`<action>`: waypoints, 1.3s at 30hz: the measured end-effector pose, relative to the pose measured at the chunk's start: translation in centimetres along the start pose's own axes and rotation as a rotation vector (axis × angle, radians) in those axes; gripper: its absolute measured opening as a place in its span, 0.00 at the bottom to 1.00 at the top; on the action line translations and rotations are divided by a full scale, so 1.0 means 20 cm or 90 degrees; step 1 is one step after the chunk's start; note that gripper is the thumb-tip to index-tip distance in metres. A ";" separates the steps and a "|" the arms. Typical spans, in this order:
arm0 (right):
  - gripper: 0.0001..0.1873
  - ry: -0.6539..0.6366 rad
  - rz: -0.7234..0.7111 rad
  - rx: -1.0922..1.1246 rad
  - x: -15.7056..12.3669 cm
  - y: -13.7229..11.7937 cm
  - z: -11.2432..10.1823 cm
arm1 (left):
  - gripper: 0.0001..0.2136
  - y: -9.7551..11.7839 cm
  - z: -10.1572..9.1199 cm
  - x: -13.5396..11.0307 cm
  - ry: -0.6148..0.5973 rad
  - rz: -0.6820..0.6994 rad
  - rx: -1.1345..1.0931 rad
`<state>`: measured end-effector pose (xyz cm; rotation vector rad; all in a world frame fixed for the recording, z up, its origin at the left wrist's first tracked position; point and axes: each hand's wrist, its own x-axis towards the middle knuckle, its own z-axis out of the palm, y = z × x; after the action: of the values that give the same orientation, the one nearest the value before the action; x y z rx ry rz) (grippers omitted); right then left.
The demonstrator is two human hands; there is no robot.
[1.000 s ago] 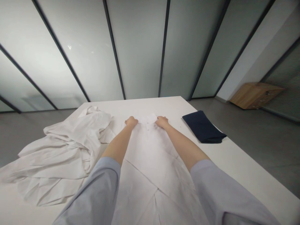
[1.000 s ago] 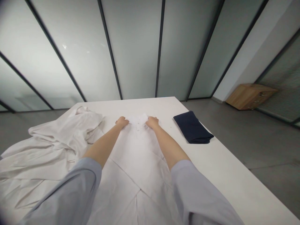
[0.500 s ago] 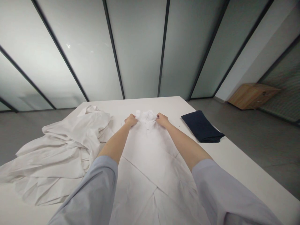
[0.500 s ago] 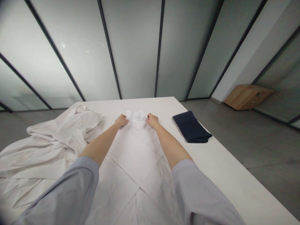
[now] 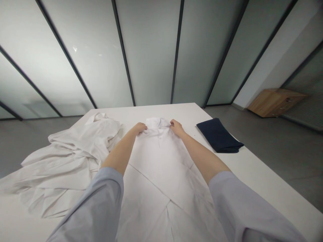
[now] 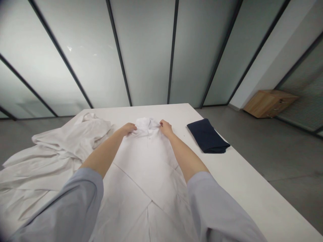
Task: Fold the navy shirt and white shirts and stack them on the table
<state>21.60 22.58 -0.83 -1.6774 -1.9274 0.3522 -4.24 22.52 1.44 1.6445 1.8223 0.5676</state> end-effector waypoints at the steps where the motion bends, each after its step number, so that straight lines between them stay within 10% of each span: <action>1: 0.14 0.004 -0.008 0.000 0.00 0.00 0.00 | 0.06 0.00 0.00 -0.01 0.009 0.019 -0.001; 10: 0.16 0.025 -0.087 -0.122 -0.05 0.02 -0.05 | 0.11 -0.02 0.00 -0.10 0.166 0.320 0.399; 17: 0.16 -0.030 -0.225 -0.238 -0.12 0.06 -0.10 | 0.11 -0.11 -0.01 -0.19 0.136 0.481 0.540; 25: 0.20 -0.005 -0.247 -0.223 -0.22 -0.02 -0.04 | 0.17 -0.05 0.12 -0.29 0.190 0.381 0.405; 32: 0.36 -0.189 -0.148 -0.275 -0.39 -0.04 0.08 | 0.31 -0.07 0.36 -0.44 0.063 0.210 0.454; 39: 0.36 -0.168 -0.119 -0.268 -0.44 0.00 0.06 | 0.32 -0.11 0.37 -0.49 0.087 0.183 0.416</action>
<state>21.39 14.27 -3.88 -1.7522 -2.4688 0.1001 -0.33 11.96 -3.98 2.3743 2.0126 0.2035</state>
